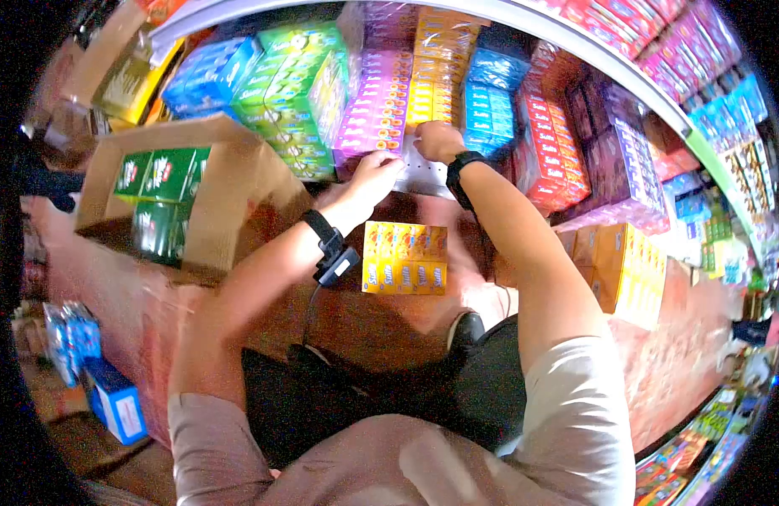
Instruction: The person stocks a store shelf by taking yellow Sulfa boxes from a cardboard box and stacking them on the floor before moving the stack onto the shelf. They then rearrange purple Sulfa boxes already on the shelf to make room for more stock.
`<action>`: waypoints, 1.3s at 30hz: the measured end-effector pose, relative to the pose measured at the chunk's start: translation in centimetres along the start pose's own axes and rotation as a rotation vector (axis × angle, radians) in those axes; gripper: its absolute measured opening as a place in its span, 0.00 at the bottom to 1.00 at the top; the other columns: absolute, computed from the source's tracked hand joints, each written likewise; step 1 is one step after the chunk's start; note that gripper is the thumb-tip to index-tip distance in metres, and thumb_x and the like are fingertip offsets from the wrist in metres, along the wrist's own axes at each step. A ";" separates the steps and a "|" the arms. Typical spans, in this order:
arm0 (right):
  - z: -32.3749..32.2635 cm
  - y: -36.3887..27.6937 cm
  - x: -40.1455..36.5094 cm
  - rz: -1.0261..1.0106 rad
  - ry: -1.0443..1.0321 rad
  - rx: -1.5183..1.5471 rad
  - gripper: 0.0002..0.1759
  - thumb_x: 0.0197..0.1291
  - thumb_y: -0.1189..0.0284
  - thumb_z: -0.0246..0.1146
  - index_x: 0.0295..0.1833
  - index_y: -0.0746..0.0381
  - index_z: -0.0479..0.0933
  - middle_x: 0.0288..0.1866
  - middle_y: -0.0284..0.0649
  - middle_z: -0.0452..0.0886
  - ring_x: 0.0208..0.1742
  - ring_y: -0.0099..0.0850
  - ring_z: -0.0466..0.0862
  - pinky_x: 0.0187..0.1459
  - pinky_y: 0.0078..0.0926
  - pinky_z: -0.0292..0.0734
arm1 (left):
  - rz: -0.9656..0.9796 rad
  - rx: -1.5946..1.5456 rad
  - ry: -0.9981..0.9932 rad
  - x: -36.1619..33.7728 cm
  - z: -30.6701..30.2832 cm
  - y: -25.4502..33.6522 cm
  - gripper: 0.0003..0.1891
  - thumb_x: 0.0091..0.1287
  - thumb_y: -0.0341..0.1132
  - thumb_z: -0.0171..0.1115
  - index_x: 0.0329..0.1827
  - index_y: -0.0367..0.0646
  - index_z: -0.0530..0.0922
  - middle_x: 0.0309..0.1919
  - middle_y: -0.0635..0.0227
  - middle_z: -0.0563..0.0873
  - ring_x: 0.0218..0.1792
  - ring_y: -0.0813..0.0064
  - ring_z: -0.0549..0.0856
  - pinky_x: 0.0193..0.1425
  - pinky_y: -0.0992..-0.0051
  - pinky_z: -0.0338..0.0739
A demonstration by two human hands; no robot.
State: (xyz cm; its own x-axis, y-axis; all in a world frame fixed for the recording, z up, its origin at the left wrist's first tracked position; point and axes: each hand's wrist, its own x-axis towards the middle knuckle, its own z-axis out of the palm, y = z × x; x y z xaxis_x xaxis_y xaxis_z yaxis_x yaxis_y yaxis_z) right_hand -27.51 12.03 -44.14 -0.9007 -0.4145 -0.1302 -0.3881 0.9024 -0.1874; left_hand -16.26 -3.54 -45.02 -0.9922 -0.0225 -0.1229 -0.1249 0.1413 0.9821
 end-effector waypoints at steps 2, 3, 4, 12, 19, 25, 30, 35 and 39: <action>0.0 -0.1 0.0 -0.014 0.019 0.011 0.19 0.60 0.60 0.63 0.52 0.59 0.83 0.49 0.48 0.86 0.51 0.47 0.84 0.54 0.39 0.79 | 0.057 0.094 0.018 0.1 0.1 -0.2 0.10 0.65 0.35 0.60 0.39 0.35 0.83 0.28 0.69 0.83 0.30 0.79 0.79 0.37 0.74 0.74; -0.3 0.0 0.0 -0.025 -0.016 0.020 0.19 0.60 0.59 0.62 0.54 0.56 0.82 0.50 0.49 0.85 0.53 0.48 0.84 0.55 0.44 0.78 | 0.083 0.132 0.038 0.0 0.3 -0.3 0.11 0.65 0.35 0.61 0.39 0.35 0.83 0.27 0.67 0.84 0.30 0.78 0.80 0.37 0.73 0.74; 0.1 0.5 0.3 -0.068 0.005 0.024 0.19 0.60 0.59 0.62 0.53 0.56 0.83 0.49 0.49 0.85 0.52 0.48 0.84 0.55 0.44 0.78 | 0.091 0.157 0.134 -0.9 0.5 0.8 0.13 0.63 0.37 0.62 0.39 0.35 0.84 0.33 0.59 0.88 0.35 0.70 0.86 0.43 0.69 0.77; -1.9 0.0 0.1 -0.060 0.065 -0.009 0.20 0.61 0.59 0.62 0.53 0.59 0.82 0.50 0.51 0.85 0.52 0.49 0.84 0.56 0.44 0.77 | 0.193 0.143 0.158 -1.1 2.4 2.2 0.15 0.58 0.41 0.64 0.31 0.33 0.84 0.28 0.48 0.87 0.33 0.55 0.88 0.41 0.62 0.80; -6.5 -1.1 -0.3 -0.182 0.304 -0.159 0.17 0.62 0.61 0.63 0.51 0.59 0.82 0.46 0.55 0.83 0.46 0.54 0.84 0.48 0.47 0.80 | 0.213 0.216 0.025 -1.5 3.5 4.1 0.16 0.59 0.40 0.62 0.23 0.33 0.82 0.27 0.45 0.85 0.32 0.52 0.87 0.41 0.59 0.80; -12.3 -3.5 -0.6 -0.232 0.293 -0.519 0.18 0.67 0.60 0.55 0.57 0.55 0.79 0.49 0.51 0.84 0.47 0.49 0.85 0.49 0.46 0.82 | 0.115 0.209 -0.120 -3.1 4.4 5.6 0.18 0.61 0.43 0.60 0.29 0.34 0.84 0.34 0.42 0.86 0.39 0.47 0.86 0.47 0.56 0.80; -15.3 -3.6 2.3 -0.288 0.276 -0.593 0.24 0.67 0.61 0.55 0.67 0.54 0.71 0.61 0.51 0.78 0.56 0.50 0.81 0.54 0.47 0.79 | -0.019 0.190 -0.267 -5.4 4.0 7.6 0.22 0.60 0.44 0.59 0.44 0.29 0.83 0.46 0.38 0.85 0.51 0.46 0.85 0.56 0.55 0.79; -15.9 -4.7 4.6 -0.349 0.325 -0.655 0.32 0.65 0.60 0.56 0.73 0.60 0.64 0.65 0.58 0.73 0.64 0.55 0.74 0.64 0.48 0.71 | 0.186 0.259 -0.601 -7.3 4.0 9.0 0.23 0.62 0.41 0.56 0.48 0.28 0.82 0.49 0.39 0.84 0.53 0.48 0.85 0.56 0.58 0.79; -15.8 -5.6 5.3 -0.335 0.301 -0.664 0.35 0.65 0.59 0.57 0.73 0.65 0.62 0.68 0.58 0.71 0.67 0.54 0.72 0.66 0.46 0.69 | 0.195 0.249 -0.668 -8.0 2.7 10.4 0.22 0.63 0.39 0.52 0.46 0.26 0.82 0.48 0.39 0.84 0.52 0.50 0.85 0.55 0.58 0.78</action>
State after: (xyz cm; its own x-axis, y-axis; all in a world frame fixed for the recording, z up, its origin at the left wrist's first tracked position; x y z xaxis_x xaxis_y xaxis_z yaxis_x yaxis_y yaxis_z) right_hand -33.18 6.61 -28.39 -0.6927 -0.7118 0.1163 -0.5972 0.6564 0.4609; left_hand -9.60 0.80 -34.16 -0.7777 0.6223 -0.0888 0.1349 0.3032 0.9433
